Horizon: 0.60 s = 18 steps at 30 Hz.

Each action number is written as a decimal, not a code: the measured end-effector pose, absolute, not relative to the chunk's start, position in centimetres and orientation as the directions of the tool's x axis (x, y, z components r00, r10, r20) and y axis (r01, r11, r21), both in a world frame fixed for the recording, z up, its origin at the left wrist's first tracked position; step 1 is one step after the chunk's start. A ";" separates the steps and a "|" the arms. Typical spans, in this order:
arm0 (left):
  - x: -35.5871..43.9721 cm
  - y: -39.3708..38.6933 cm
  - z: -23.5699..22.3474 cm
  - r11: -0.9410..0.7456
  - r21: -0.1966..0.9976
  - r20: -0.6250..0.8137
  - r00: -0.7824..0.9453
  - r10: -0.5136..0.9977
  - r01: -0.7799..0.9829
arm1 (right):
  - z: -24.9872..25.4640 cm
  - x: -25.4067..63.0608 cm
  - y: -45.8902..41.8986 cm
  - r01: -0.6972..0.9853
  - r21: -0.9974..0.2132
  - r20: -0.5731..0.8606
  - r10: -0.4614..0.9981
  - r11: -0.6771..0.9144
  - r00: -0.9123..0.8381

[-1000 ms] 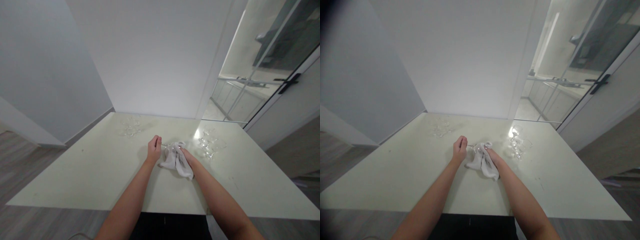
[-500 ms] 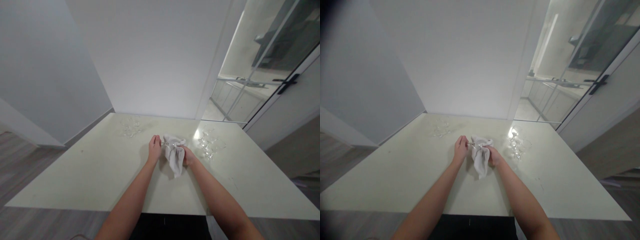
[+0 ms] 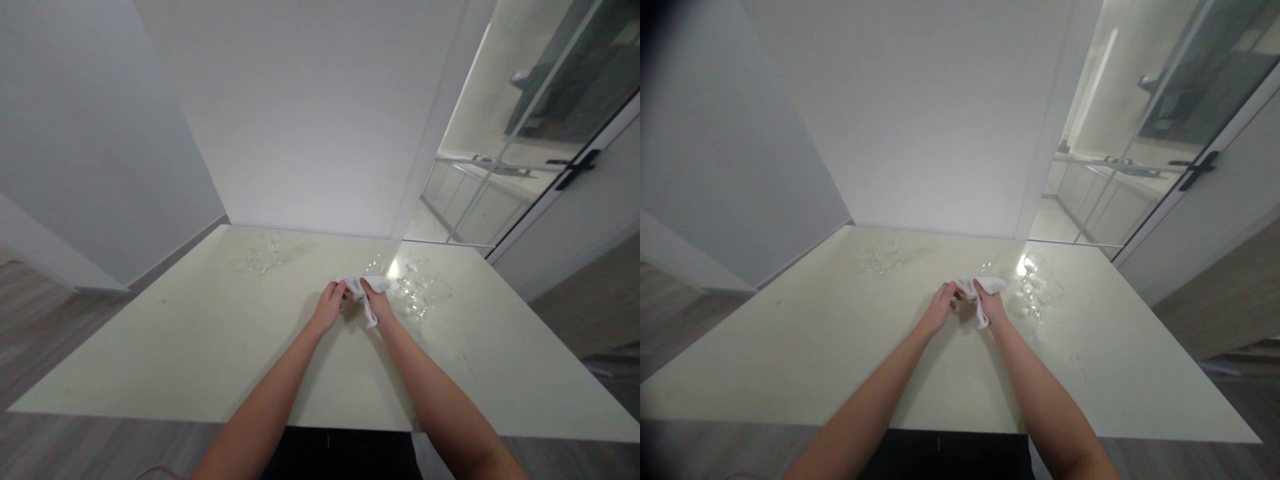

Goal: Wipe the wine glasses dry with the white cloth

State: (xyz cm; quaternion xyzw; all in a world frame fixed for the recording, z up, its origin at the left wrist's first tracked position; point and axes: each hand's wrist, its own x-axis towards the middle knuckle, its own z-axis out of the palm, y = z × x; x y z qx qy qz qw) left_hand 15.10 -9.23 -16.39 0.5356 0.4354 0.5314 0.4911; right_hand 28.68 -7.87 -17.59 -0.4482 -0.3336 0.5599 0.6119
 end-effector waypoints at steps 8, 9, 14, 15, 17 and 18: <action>14.5 -9.1 -15.6 -0.346 0.938 0.344 -0.077 0.936 -0.013 | -17.5 27.6 -9.3 -0.008 -0.973 0.228 0.949 0.232 -0.216; 14.4 -9.2 -15.6 -0.317 0.946 0.314 -0.052 0.948 -0.070 | -17.6 27.5 -9.5 -0.028 -0.977 0.211 0.940 0.212 -0.268; 13.7 -9.5 -14.9 -0.017 0.928 0.126 0.268 0.955 -0.372 | -18.5 28.6 -9.9 -0.160 -0.967 -0.122 0.912 -0.198 -0.391; 13.6 -9.5 -14.8 0.002 0.924 0.121 0.296 0.948 -0.383 | -18.7 28.9 -9.8 -0.170 -0.954 -0.166 0.906 -0.248 -0.389; 13.5 -9.3 -14.7 -0.028 0.936 0.121 0.248 0.961 -0.350 | -18.9 28.9 -9.6 -0.169 -0.954 -0.166 0.908 -0.246 -0.386; 13.5 -9.1 -14.7 -0.059 0.948 0.124 0.192 0.974 -0.313 | -18.9 28.8 -9.5 -0.157 -0.969 -0.120 0.917 -0.192 -0.379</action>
